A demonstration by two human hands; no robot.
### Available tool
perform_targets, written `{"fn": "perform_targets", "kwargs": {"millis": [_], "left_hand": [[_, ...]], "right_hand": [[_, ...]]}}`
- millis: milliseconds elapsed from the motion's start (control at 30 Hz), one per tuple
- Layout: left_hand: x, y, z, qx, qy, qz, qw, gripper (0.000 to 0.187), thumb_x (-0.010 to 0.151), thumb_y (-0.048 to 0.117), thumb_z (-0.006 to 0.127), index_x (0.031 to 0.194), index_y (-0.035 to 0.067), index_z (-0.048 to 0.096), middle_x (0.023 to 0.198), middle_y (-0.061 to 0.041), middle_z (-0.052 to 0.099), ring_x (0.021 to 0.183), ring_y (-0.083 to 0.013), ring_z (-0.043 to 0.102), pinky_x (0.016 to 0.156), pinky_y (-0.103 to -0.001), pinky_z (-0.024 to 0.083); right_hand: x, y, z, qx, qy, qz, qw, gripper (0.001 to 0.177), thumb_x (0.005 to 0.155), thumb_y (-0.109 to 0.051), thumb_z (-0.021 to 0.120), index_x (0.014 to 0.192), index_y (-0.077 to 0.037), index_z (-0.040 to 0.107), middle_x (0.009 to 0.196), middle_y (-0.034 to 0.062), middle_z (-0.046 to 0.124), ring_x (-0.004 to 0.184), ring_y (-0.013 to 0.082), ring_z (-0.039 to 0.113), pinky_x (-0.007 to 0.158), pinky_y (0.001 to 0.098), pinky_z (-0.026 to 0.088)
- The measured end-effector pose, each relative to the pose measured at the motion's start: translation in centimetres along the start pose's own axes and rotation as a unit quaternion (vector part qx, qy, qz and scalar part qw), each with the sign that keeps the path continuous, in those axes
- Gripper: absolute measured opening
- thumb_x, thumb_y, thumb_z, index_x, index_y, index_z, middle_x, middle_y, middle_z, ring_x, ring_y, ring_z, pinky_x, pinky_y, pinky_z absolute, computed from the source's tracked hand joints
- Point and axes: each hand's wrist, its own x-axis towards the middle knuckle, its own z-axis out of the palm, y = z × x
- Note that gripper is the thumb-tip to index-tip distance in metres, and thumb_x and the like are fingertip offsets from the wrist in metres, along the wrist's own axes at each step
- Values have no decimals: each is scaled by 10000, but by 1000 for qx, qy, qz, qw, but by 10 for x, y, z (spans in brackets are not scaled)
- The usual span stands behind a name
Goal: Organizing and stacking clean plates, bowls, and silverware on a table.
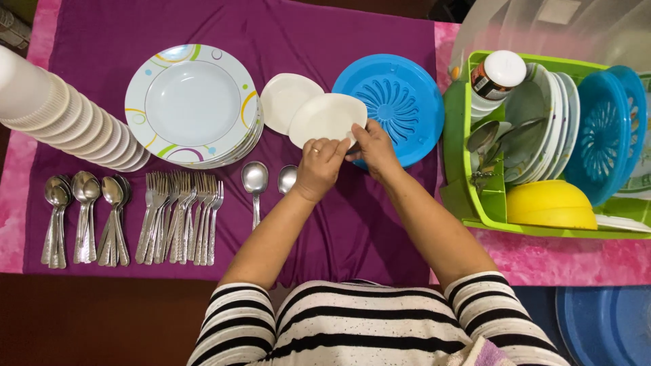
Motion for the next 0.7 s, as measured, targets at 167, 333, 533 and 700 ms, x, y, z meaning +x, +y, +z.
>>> {"fn": "perform_targets", "kwargs": {"millis": [167,333,533,700], "left_hand": [[-9,8,-7,-107,-25,-69,992,289,944,329,768,1124,103,751,989,-64,670,921,-269,652,844,-425,508],[13,3,-32,-104,22,-139,985,285,998,276,729,1147,33,726,1108,-125,676,1044,-332,637,930,-469,475],[19,5,-47,-190,13,-350,917,459,1029,108,681,1456,-15,564,1257,-186,587,1044,-311,638,932,-421,539],[37,20,-55,-257,7,-444,859,407,1033,101,677,1427,21,616,1178,-134,631,936,-180,635,837,-307,563]], "right_hand": [[-5,10,-20,-7,30,-57,998,325,1030,-205,581,1268,10,524,899,194,698,649,291,754,487,386,661],[-42,-14,-36,-37,39,-110,992,279,1030,-164,564,1265,-15,565,879,150,699,694,230,744,520,370,655],[-87,-41,-47,-98,9,-185,978,258,1041,-98,541,1268,9,601,892,114,696,783,150,645,633,316,601],[-108,-47,-61,-75,-12,-231,970,283,1057,-100,543,1317,-8,605,891,75,710,806,116,623,725,289,569]]}}
